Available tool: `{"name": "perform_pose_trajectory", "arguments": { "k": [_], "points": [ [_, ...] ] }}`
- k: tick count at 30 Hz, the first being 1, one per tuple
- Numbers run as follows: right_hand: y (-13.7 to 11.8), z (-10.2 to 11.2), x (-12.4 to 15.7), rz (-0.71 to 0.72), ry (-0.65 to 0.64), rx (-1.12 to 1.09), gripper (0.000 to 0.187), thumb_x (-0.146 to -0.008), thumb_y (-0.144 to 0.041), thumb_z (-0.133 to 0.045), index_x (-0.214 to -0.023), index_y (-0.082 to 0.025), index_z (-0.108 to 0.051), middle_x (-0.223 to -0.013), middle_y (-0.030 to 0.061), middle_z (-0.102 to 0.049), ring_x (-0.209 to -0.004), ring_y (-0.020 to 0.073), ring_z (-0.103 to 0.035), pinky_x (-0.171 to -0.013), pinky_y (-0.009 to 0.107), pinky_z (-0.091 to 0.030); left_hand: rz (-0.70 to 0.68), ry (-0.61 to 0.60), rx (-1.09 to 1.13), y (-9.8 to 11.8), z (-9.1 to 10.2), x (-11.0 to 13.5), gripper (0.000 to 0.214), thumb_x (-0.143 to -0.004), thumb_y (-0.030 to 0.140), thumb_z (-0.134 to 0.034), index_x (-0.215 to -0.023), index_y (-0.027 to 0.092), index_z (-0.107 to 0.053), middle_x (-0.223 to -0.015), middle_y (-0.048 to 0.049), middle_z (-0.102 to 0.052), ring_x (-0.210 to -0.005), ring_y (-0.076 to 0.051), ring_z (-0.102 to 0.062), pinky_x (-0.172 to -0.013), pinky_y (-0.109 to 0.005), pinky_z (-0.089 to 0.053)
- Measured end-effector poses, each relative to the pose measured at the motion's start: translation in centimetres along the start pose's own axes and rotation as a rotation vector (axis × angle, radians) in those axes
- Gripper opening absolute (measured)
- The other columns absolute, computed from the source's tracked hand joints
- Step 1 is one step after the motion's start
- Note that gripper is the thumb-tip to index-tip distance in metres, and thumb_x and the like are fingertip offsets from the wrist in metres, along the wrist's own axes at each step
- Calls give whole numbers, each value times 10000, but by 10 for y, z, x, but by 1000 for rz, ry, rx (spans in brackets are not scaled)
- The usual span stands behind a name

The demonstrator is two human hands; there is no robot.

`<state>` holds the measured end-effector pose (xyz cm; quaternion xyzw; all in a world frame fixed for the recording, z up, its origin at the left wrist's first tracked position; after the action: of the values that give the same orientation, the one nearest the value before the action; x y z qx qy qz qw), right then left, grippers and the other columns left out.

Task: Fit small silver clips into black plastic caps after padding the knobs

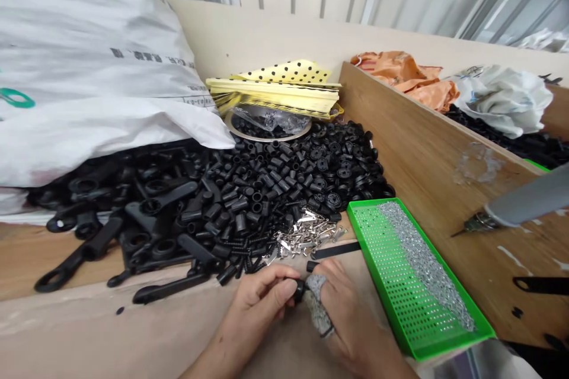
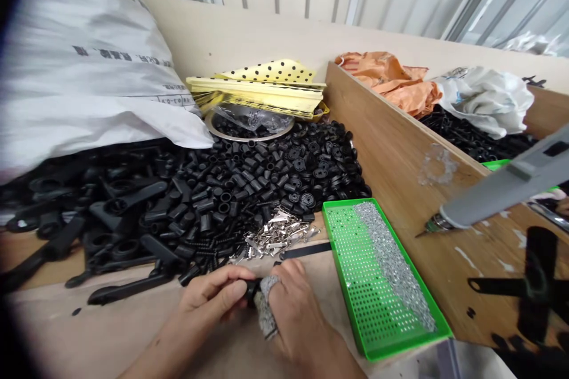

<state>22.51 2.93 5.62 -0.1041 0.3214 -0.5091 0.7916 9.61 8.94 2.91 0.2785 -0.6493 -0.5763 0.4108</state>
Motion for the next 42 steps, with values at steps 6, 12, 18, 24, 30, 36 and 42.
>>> {"name": "perform_pose_trajectory", "arguments": {
  "k": [6,12,18,24,30,36,42],
  "points": [
    [0,0,5,-106,1,-133,256,-811,-100,-341,-914,-210,-549,-840,65,-635,-936,237,-588,-849,393,-486,-305,34,-286,15,3,5,135,-827,271,-585,-875,241,-707,-800,-5,-712,-723,-155,-633,-669,-203,-471],
    [10,-16,29,-219,44,-101,427,-881,-137,-385,-1293,-249,-382,-1207,89,-594,-1156,239,-537,-875,375,-515,-524,67,-412,23,1,15,178,-848,173,-559,-960,260,-666,-814,7,-696,-716,-144,-634,-661,-194,-470],
    [-7,-5,8,-40,92,-79,224,-829,-159,-353,-975,-183,-522,-880,99,-621,-894,254,-583,-817,404,-487,-333,57,-345,12,2,10,138,-840,270,-570,-888,255,-699,-862,0,-739,-776,-170,-671,-704,-205,-495],
    [0,-12,4,-19,0,-45,160,-821,-144,-335,-796,-182,-489,-767,75,-539,-735,224,-477,-682,405,-435,-93,19,-205,-4,1,5,220,-806,372,-569,-838,209,-713,-657,-10,-685,-572,-151,-597,-524,-199,-460],
    [4,-9,3,-42,-56,94,177,-715,-83,-415,-821,-177,-522,-843,77,-528,-784,229,-433,-704,397,-388,-116,-141,-237,3,4,3,234,-842,350,-544,-943,234,-720,-823,-14,-730,-735,-174,-646,-667,-213,-485],
    [3,-9,6,-20,-57,229,190,-650,-62,-440,-755,-175,-551,-802,91,-560,-770,241,-450,-741,439,-403,-165,-64,-349,-1,6,3,195,-822,296,-584,-954,265,-724,-943,-8,-745,-877,-201,-669,-803,-242,-494],
    [4,-13,13,-88,-54,-18,255,-675,-102,-390,-873,-148,-545,-904,135,-624,-926,282,-551,-847,460,-467,-302,-14,-328,1,2,10,189,-862,276,-553,-971,253,-706,-934,-12,-739,-863,-180,-672,-783,-218,-499]
  ]
}}
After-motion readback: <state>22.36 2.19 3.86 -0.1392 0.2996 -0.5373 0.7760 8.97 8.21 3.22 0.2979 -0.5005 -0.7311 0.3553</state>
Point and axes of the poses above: each hand's wrist, its own x-axis away from the middle knuckle, its own z-axis out of the back of the hand, y = z × x, the point moved 5 cm from there along -x, towards the middle knuckle
